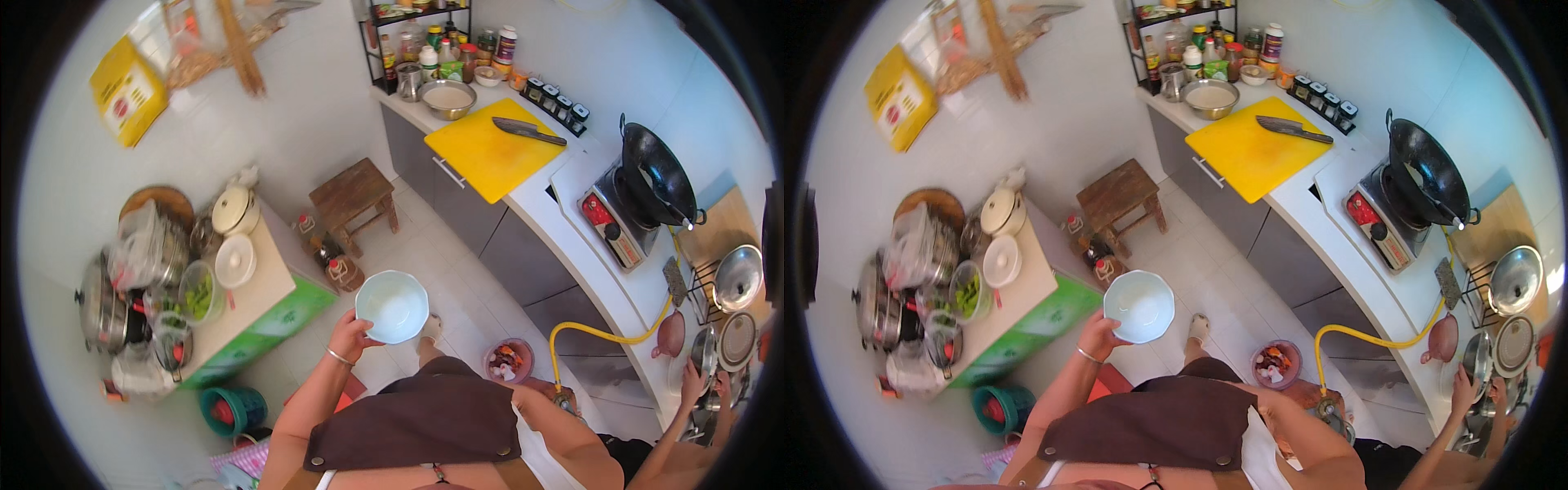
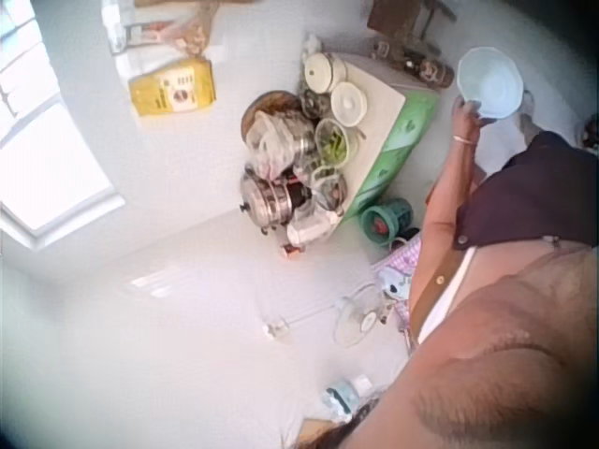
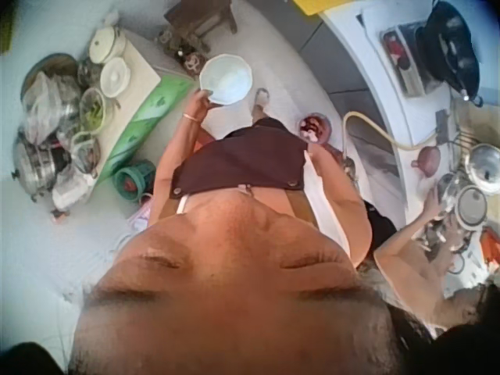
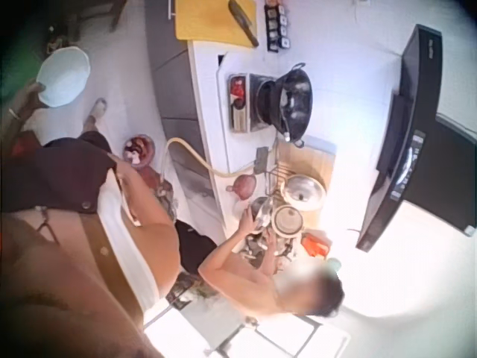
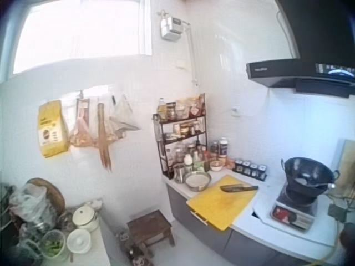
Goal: The person stirs a mixture of eggs, ham, and onions in a wok using a spatula, pours water from a small pink pot, transfers the cooked food onto a plate, and then rinses a metal bowl and a blue bowl in the sink.
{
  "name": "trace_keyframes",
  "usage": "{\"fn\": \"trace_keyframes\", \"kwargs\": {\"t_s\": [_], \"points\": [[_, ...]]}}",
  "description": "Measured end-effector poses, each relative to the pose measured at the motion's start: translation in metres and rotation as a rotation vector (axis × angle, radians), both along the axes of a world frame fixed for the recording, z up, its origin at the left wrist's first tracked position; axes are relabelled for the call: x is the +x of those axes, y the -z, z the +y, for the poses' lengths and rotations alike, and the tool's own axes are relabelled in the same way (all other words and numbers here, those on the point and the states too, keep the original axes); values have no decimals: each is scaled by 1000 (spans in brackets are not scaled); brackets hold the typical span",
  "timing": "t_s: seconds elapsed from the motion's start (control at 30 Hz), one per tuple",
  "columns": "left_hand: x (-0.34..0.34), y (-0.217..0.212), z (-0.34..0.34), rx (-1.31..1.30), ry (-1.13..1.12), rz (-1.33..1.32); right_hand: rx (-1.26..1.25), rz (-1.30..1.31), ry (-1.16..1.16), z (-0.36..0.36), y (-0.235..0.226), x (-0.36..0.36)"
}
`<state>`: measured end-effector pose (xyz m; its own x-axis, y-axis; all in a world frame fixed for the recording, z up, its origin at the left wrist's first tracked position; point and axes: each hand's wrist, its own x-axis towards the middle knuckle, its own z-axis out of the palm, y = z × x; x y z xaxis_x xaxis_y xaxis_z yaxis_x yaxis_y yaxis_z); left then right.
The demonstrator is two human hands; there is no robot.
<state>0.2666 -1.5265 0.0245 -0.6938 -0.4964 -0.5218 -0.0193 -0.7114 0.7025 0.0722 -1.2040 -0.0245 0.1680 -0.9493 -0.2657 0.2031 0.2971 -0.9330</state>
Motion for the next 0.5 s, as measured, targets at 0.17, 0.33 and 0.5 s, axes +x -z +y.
{"fn": "trace_keyframes", "kwargs": {"t_s": [0.17, 0.33, 0.5], "points": [[-116, -8, -75, 84, 120, -10, 177, -577, 738, -89, -40, -105], [-246, -22, -138, 153, 193, -26, 275, -56, 868, -165, -71, -157], [-380, 31, -208, 267, 256, -67, 167, 154, 831, -237, -76, -189]]}}
